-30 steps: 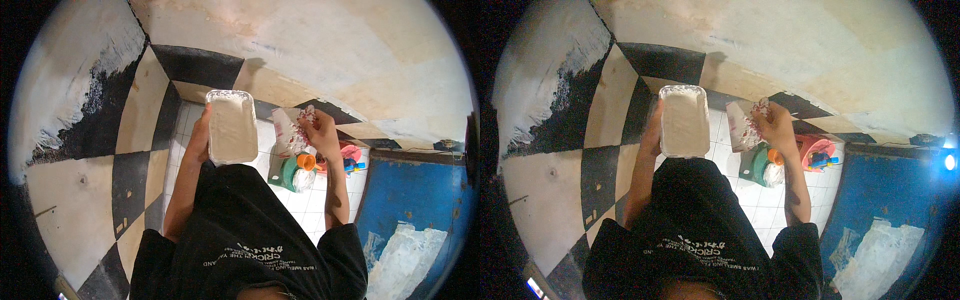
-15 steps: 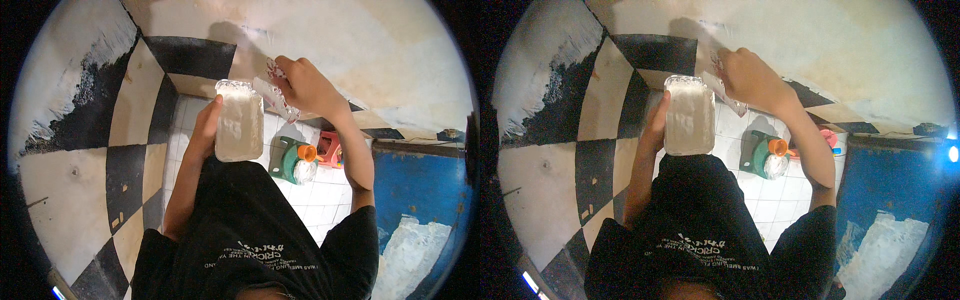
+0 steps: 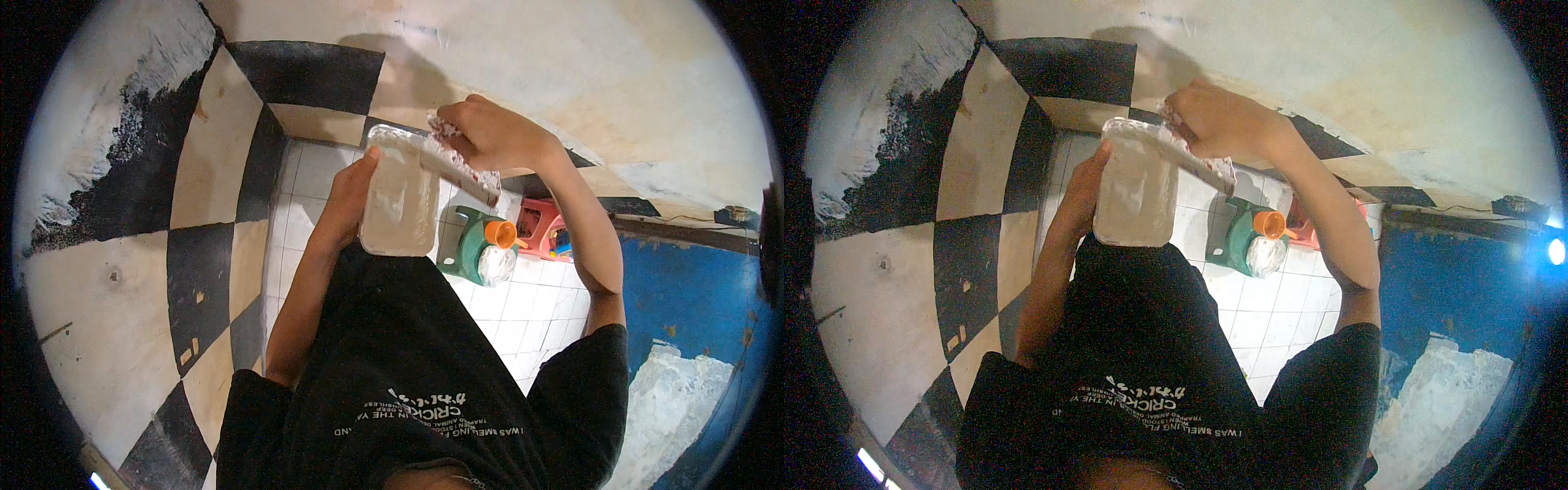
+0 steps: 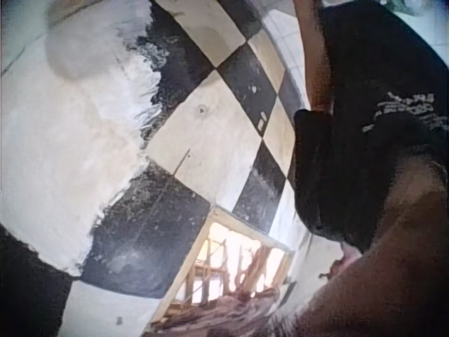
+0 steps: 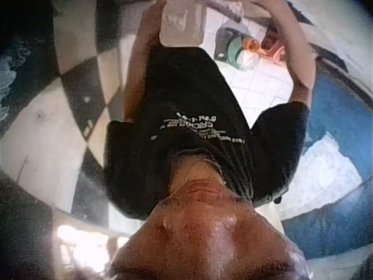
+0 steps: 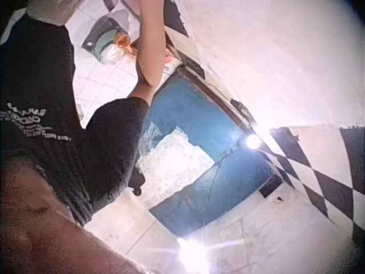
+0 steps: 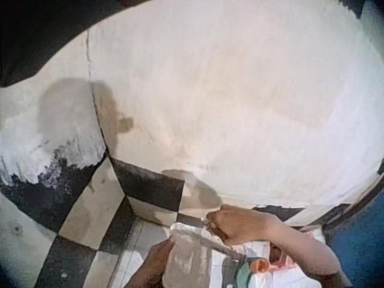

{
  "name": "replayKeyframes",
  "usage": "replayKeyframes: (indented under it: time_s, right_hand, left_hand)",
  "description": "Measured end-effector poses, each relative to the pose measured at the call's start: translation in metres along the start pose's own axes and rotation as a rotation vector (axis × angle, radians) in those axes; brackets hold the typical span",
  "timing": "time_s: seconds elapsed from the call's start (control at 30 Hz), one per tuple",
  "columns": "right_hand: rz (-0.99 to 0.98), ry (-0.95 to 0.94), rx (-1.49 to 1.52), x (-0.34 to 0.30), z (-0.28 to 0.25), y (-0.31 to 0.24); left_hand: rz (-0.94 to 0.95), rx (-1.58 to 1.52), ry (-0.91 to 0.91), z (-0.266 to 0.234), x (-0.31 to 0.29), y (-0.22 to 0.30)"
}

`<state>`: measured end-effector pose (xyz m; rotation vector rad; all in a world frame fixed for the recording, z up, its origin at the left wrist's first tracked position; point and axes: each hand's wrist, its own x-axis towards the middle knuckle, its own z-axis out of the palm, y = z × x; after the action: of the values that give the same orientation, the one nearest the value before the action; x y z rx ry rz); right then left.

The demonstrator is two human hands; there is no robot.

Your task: The person applies a white patching compound to a damaged area on a wall using a putty knife, spreading and smoothing the material over the surface while holding a container of the compound.

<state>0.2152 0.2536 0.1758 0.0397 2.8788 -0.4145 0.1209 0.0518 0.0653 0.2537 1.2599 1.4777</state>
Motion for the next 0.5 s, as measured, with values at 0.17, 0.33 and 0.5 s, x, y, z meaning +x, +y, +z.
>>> replayKeyframes:
  time_s: [0.17,0.33,0.5]
  right_hand:
    - [0.003,-0.052,0.114,-0.007,0.007,-0.004]
    - [-0.036,-0.137,0.269,-0.007,0.014,0.007]
    - [-0.002,-0.166,0.28,-0.011,0.025,0.01]
  left_hand:
    - [-0.038,-0.071,-0.016,-0.004,0.007,-0.009]
    - [-0.111,-0.171,0.042,-0.005,0.017,-0.013]
    - [-0.066,-0.118,0.06,0.0,0.025,-0.016]
